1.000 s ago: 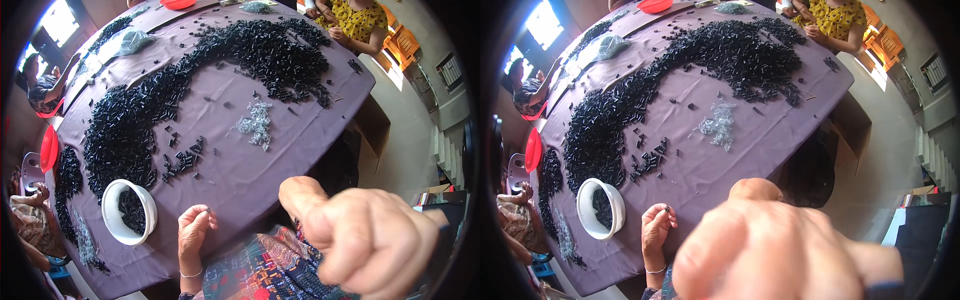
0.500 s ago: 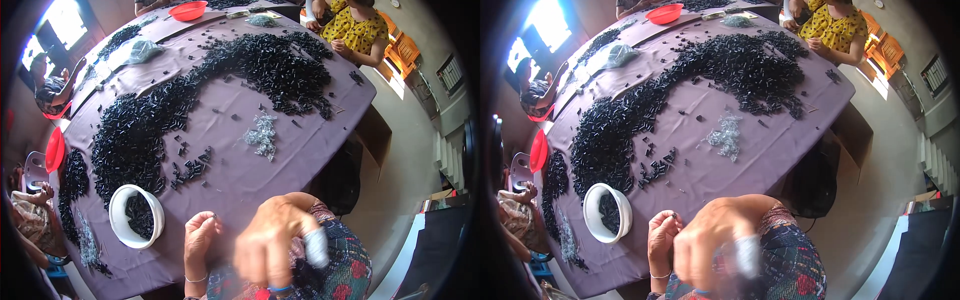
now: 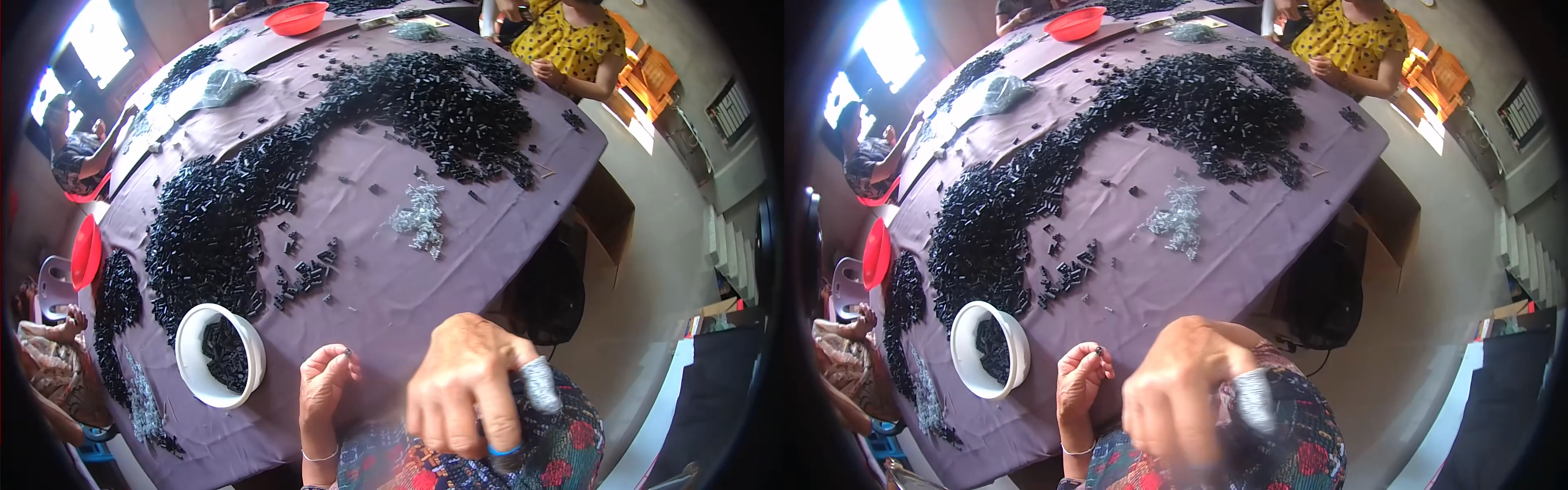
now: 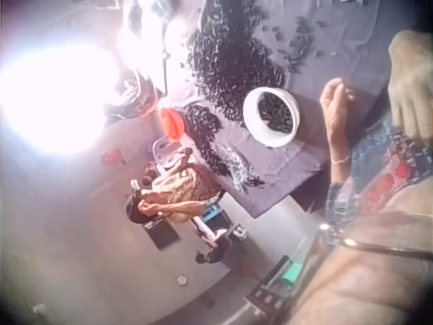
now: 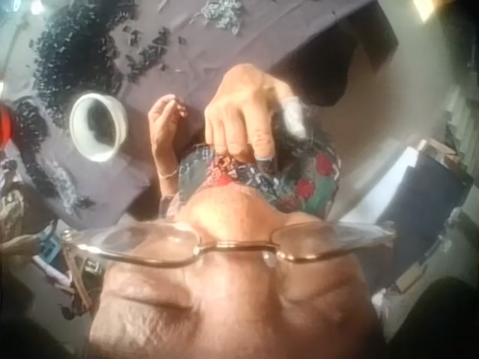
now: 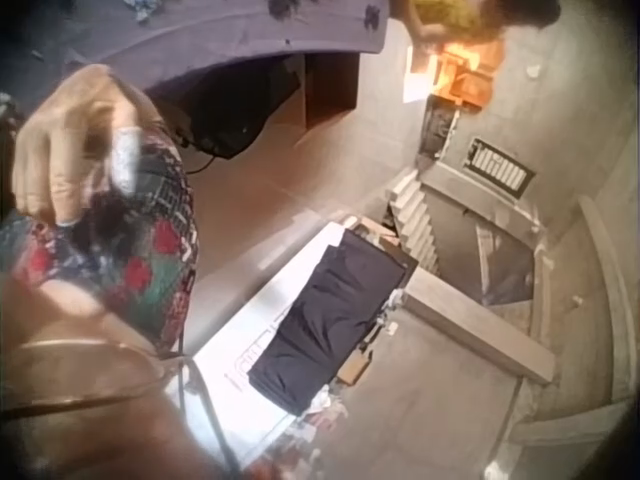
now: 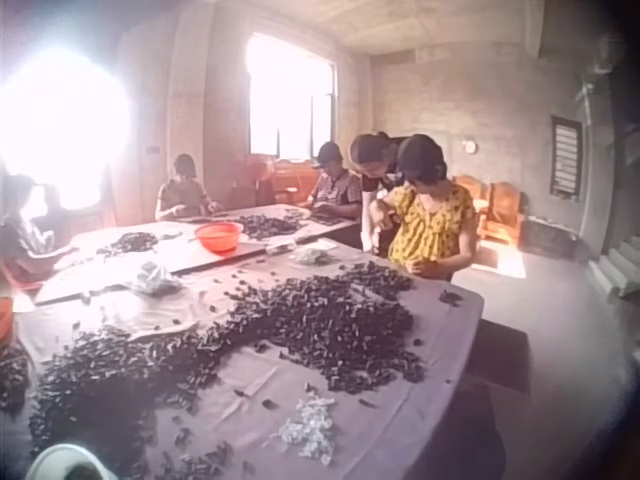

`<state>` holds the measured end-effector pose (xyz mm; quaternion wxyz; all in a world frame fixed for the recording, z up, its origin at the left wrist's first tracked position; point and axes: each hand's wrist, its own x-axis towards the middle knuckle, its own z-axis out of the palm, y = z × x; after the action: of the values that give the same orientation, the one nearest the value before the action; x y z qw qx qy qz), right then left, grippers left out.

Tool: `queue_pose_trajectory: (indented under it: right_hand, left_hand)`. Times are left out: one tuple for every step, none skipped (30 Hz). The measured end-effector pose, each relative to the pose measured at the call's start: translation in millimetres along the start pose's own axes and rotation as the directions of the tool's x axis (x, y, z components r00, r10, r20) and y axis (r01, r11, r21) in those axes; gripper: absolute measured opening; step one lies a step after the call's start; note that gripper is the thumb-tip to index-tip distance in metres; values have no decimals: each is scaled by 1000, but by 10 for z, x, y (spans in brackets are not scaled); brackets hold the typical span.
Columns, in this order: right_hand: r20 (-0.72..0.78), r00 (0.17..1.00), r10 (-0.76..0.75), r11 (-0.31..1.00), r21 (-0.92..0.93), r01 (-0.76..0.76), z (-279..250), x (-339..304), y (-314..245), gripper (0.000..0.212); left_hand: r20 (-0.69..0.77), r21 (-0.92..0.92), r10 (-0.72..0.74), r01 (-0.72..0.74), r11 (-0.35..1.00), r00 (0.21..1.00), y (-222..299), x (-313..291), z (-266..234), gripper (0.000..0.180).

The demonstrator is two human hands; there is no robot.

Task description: Sorting and inspecting small black plastic components at a workshop table.

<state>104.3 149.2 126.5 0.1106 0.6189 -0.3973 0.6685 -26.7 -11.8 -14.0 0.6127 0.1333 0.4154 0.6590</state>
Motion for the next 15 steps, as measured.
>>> queue_pose_trajectory:
  right_hand:
    - [-23, 1000, 0, 1000, -18, -1, -5, 42, -6, 57]
    - [-37, 997, -69, 997, -26, 68, 140, -98, 113, 56]
    - [-29, 999, -22, 997, 67, 24, 47, -48, 114, 38]
    - [-12, 1000, -1, 999, 34, 2, 19, -133, 164, 38]
    - [-24, 998, 61, 998, -16, -62, -33, -135, 143, 39]
    - [-44, 991, 123, 989, -73, -126, -99, -143, 79, 40]
    - [-50, 988, 148, 983, -103, -152, -189, -160, 81, 42]
    - [-71, 978, 194, 976, -84, -200, -254, -213, 99, 43]
    - [-93, 966, 241, 967, -65, -247, -295, -305, 134, 43]
    - [-194, 931, 309, 951, 56, -304, -275, -433, 175, 42]
    - [-190, 915, 356, 931, -9, -364, -384, -513, 180, 40]
    - [-234, 888, 396, 899, -97, -427, -433, -556, 155, 40]
    - [-300, 813, 499, 852, 1, -523, -451, -651, 151, 40]
    - [-387, 729, 565, 809, 86, -581, -460, -825, 186, 39]
    - [-442, 684, 580, 788, 92, -609, -482, -864, 197, 39]
  left_hand:
    - [2, 9, -5, 5, 1000, 1000, 26, 11, 65, 9]
    - [3, -3, -17, 17, 1000, 1000, 41, 4, 115, 8]
    - [-11, -17, -22, 22, 1000, 1000, 41, -15, 116, 8]
    - [-30, -7, -31, 31, 1000, 999, 51, -17, 134, 8]
    - [-65, -23, -48, 47, 999, 997, 46, -18, 174, 8]
    - [-93, -35, -71, 68, 997, 993, 40, -11, 239, 7]
    - [-115, -4, -31, 31, 1000, 993, 120, -70, 364, 8]
    - [-129, -17, -27, 25, 1000, 991, 89, -90, 304, 9]
    - [-142, -30, -24, 20, 999, 990, 32, -99, 209, 9]
    - [-146, 60, 16, -8, 998, 989, -29, -63, 86, 13]
    - [-40, 135, 67, -61, 989, 997, 2, -50, 95, 15]
    - [70, 204, 109, -121, 972, 992, 30, -34, 106, 17]
    - [-53, 185, -22, 31, 982, 998, 33, -10, 83, 22]
    - [-1, 94, 10, -10, 996, 1000, 36, -10, 134, 23]
    - [46, 0, 48, -48, 999, 998, 59, -9, 208, 23]
